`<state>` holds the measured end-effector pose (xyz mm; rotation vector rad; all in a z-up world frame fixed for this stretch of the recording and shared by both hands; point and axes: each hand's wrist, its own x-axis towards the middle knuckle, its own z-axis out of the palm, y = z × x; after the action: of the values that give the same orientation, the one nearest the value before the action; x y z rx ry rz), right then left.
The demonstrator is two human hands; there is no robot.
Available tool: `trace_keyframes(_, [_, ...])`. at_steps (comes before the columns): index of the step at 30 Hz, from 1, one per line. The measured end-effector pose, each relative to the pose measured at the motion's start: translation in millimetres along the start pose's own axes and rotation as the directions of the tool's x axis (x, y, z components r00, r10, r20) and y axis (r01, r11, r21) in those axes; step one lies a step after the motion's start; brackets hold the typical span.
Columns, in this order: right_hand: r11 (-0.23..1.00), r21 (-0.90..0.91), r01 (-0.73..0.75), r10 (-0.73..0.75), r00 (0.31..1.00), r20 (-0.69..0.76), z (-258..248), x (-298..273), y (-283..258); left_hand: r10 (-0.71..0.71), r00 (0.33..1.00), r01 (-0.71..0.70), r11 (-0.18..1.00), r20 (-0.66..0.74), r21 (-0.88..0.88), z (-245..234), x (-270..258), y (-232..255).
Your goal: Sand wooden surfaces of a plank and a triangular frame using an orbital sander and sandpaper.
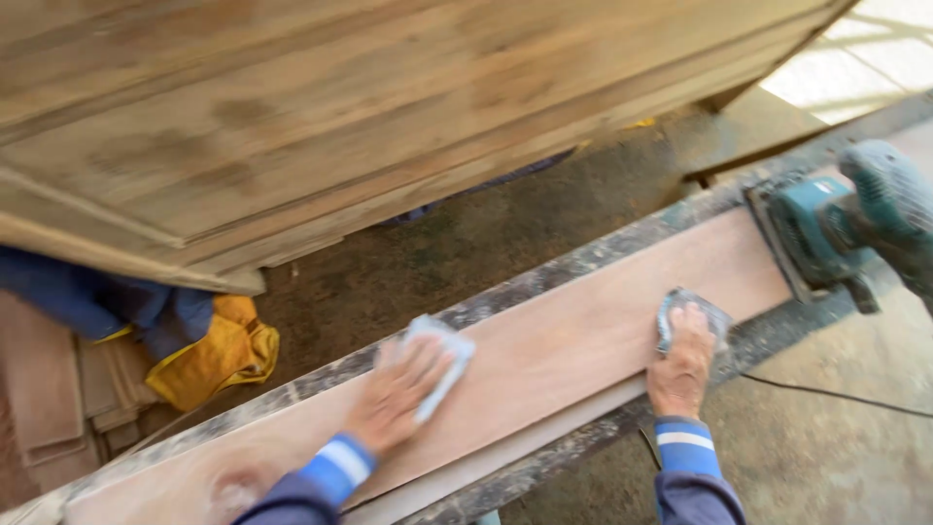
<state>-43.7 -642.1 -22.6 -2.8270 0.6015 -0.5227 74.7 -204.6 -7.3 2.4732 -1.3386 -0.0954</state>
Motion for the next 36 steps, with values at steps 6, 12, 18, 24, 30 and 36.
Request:
trace_keyframes(6, [0.989,0.11,0.1,-0.109,0.991,0.08,30,-51,-190,-0.224,0.958,0.24,0.967,-0.177,0.08,-46,-278,-60])
trace_keyframes(12, [0.756,0.401,0.518,-0.645,0.693,0.322,48,-180,-419,-0.342,0.932,0.353,0.932,-0.12,0.084,-42,-347,-57])
trace_keyframes(18, [0.907,0.246,0.343,-0.39,0.904,0.175,39,-104,-281,-0.249,0.965,0.254,0.965,-0.079,0.068,-63,-343,-74])
trace_keyframes(24, [1.0,-0.004,-0.025,0.026,0.979,0.204,25,-88,-309,-0.191,0.978,0.198,0.976,-0.081,0.089,-67,-344,-76])
trace_keyframes(30, [0.822,0.226,0.523,-0.564,0.803,0.192,57,-159,-464,-0.18,0.978,0.191,0.976,-0.103,0.108,-68,-341,-75])
trace_keyframes(36, [0.902,0.221,0.371,-0.408,0.899,0.156,56,-88,-293,-0.195,0.975,0.205,0.974,-0.109,0.094,-67,-339,-76])
